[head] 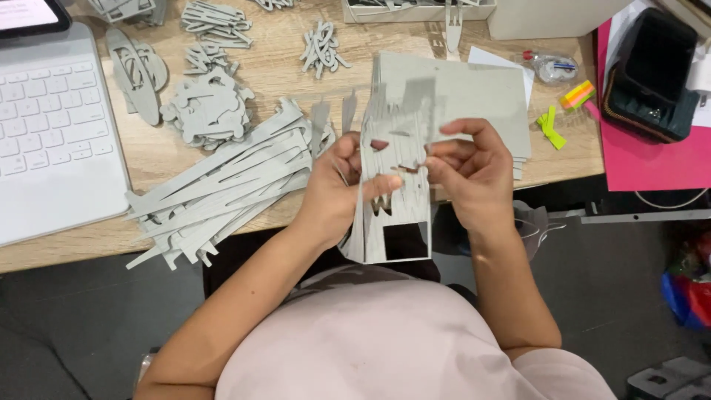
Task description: Punching out pre-cut cardboard letters and shapes from a larger sheet of cardboard at a natural pace.
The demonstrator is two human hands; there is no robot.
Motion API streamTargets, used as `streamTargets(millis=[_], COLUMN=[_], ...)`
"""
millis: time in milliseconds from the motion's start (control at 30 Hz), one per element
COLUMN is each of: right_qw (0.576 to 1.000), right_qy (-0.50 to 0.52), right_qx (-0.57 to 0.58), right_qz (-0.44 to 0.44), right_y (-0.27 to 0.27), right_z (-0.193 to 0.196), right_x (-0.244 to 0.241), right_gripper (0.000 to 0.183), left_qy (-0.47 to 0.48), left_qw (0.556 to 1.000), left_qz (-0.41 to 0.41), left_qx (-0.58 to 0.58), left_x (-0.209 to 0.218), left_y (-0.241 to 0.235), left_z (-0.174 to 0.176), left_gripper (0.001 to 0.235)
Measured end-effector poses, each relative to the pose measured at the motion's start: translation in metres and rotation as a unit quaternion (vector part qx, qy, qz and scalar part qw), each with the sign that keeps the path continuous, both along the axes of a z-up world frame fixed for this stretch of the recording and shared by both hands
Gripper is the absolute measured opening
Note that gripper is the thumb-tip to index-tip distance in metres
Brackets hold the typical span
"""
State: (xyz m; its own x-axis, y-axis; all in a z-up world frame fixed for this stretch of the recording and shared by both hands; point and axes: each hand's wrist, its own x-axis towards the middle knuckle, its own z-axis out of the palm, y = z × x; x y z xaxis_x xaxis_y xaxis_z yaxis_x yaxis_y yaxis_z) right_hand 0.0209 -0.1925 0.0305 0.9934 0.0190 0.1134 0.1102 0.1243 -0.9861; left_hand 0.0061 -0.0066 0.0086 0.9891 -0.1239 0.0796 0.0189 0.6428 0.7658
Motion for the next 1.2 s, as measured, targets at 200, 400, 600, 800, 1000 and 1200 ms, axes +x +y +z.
streamTargets(millis=[200,400,600,800,1000,1200], right_qw=[0.962,0.994,0.999,0.996,0.997,0.991], right_qy=[-0.136,-0.040,-0.036,0.015,-0.018,0.004], right_qx=[-0.234,-0.102,-0.026,0.085,0.007,-0.132], right_qz=[0.020,0.012,-0.031,-0.030,-0.072,0.021], right_y=[-0.001,-0.013,0.005,0.005,-0.048,-0.060], right_z=[0.010,-0.029,-0.026,-0.004,0.017,0.007], right_x=[-0.005,-0.005,-0.006,-0.007,-0.002,0.008], right_gripper=[0.031,0.014,0.016,0.016,0.011,0.003], left_qy=[0.035,0.018,-0.030,-0.014,0.055,0.029], left_qw=[0.999,0.990,0.979,0.981,0.991,0.990], left_qz=[0.020,0.019,0.052,0.060,0.059,0.025], left_qx=[0.006,0.140,0.196,0.182,0.105,0.136], left_x=[0.000,-0.003,-0.007,-0.003,-0.003,0.000], left_y=[-0.008,-0.012,-0.012,-0.009,-0.007,-0.009], left_z=[-0.014,-0.006,0.008,-0.012,0.001,0.005], left_gripper=[0.053,0.040,0.018,0.018,0.015,0.038])
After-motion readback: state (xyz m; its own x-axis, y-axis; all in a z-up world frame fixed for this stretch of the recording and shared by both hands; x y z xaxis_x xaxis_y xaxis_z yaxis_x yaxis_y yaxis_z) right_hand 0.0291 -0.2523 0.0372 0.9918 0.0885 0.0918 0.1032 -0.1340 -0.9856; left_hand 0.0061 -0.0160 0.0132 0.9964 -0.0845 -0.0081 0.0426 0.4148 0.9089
